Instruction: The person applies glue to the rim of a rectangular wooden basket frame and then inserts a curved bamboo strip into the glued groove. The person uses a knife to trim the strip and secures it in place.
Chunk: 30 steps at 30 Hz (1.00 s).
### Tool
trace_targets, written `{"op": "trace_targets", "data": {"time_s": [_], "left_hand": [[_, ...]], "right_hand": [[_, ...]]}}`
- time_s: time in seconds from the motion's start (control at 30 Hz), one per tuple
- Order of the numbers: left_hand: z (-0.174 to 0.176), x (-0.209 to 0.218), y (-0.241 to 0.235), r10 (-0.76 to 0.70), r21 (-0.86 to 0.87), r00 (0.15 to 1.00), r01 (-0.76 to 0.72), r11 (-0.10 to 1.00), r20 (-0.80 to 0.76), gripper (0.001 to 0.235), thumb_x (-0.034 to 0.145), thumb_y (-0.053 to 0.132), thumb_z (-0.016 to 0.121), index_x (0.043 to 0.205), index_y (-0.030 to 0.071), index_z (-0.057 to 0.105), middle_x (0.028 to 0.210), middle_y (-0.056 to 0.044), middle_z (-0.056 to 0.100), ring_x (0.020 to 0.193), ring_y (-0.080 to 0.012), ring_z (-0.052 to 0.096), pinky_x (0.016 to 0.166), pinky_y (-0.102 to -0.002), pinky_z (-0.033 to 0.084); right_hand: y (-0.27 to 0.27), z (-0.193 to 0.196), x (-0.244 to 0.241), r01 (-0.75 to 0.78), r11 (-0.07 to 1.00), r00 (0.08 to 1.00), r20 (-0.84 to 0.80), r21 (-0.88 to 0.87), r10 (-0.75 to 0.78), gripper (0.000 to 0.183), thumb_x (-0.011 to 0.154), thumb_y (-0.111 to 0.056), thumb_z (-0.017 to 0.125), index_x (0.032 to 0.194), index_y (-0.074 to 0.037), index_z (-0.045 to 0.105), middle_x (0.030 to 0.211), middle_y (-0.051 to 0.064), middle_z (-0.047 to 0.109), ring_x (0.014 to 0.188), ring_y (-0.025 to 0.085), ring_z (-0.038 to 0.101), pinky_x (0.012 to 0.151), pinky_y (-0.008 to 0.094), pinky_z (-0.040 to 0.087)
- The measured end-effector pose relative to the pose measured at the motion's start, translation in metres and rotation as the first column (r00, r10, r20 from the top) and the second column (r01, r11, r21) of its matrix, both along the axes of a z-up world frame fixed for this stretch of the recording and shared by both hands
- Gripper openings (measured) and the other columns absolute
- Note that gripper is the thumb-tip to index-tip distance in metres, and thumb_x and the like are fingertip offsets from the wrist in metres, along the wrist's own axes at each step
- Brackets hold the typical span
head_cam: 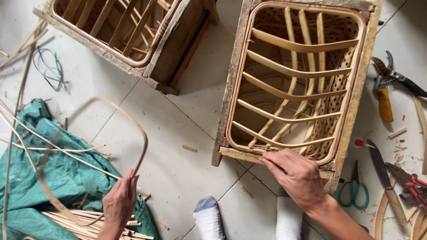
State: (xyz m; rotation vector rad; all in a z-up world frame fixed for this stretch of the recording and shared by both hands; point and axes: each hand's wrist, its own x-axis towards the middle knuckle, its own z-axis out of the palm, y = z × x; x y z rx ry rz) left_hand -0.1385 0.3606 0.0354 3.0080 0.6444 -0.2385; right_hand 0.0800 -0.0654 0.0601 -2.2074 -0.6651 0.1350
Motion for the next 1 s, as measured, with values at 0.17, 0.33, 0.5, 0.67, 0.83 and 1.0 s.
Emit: {"op": "trace_targets", "data": {"time_s": [0.17, 0.33, 0.5, 0.67, 0.83, 1.0], "left_hand": [[-0.013, 0.034, -0.060, -0.225, 0.099, 0.873, 0.203, 0.974, 0.432, 0.057, 0.088, 0.026, 0.070, 0.137, -0.002, 0.056, 0.134, -0.027, 0.059, 0.127, -0.0403, 0.054, 0.108, -0.053, 0.039], [-0.009, 0.102, -0.171, -0.536, -0.115, 0.646, 0.690, 0.715, 0.544, 0.056, 0.096, 0.020, 0.074, 0.147, 0.008, 0.055, 0.151, -0.011, 0.055, 0.142, -0.0281, 0.049, 0.122, -0.052, 0.032], [-0.009, 0.150, -0.200, -0.602, -0.154, 0.597, 0.766, 0.624, 0.529, 0.053, 0.105, 0.026, 0.066, 0.151, 0.003, 0.052, 0.156, -0.017, 0.048, 0.145, -0.0330, 0.046, 0.123, -0.056, 0.030], [-0.010, 0.139, -0.192, -0.629, -0.102, 0.596, 0.761, 0.640, 0.499, 0.054, 0.095, 0.018, 0.066, 0.149, 0.014, 0.057, 0.156, -0.015, 0.050, 0.147, -0.0306, 0.047, 0.125, -0.052, 0.031], [-0.019, 0.120, -0.194, -0.554, -0.111, 0.579, 0.744, 0.658, 0.598, 0.050, 0.100, 0.019, 0.073, 0.147, 0.010, 0.058, 0.156, -0.013, 0.049, 0.148, -0.0301, 0.046, 0.126, -0.051, 0.031], [-0.022, 0.110, -0.202, -0.584, -0.142, 0.566, 0.778, 0.612, 0.582, 0.045, 0.100, 0.024, 0.076, 0.138, 0.004, 0.062, 0.157, -0.015, 0.048, 0.149, -0.0310, 0.045, 0.126, -0.051, 0.032]], "right_hand": [[0.029, 0.004, 0.002, 0.027, 0.997, 0.994, 0.109, -0.072, -0.019, 0.025, 0.083, -0.012, 0.080, 0.108, -0.011, 0.078, 0.086, 0.003, 0.071, 0.070, 0.017, 0.071, 0.066, 0.029, 0.061], [0.031, 0.011, -0.002, 0.066, 0.994, 0.997, 0.056, -0.083, -0.061, 0.027, 0.086, -0.006, 0.078, 0.113, -0.005, 0.076, 0.093, 0.006, 0.071, 0.070, 0.015, 0.070, 0.062, 0.026, 0.061], [0.011, 0.018, -0.011, 0.150, 0.987, 0.985, 0.098, -0.050, -0.144, 0.025, 0.084, -0.005, 0.079, 0.108, -0.006, 0.078, 0.095, 0.005, 0.072, 0.078, 0.016, 0.072, 0.069, 0.030, 0.060], [0.014, 0.005, -0.007, 0.105, 0.994, 0.982, 0.158, -0.017, -0.101, 0.021, 0.080, -0.006, 0.082, 0.101, -0.008, 0.078, 0.089, 0.003, 0.072, 0.075, 0.015, 0.072, 0.067, 0.028, 0.060], [0.024, -0.008, -0.005, 0.102, 0.995, 0.965, 0.246, -0.019, -0.094, 0.018, 0.077, -0.005, 0.084, 0.093, -0.009, 0.077, 0.079, 0.002, 0.068, 0.068, 0.016, 0.068, 0.061, 0.030, 0.056], [0.030, -0.011, -0.006, 0.071, 0.996, 0.948, 0.315, -0.044, -0.054, 0.018, 0.077, -0.004, 0.083, 0.091, -0.008, 0.073, 0.078, 0.003, 0.064, 0.070, 0.019, 0.066, 0.065, 0.033, 0.057]]}}
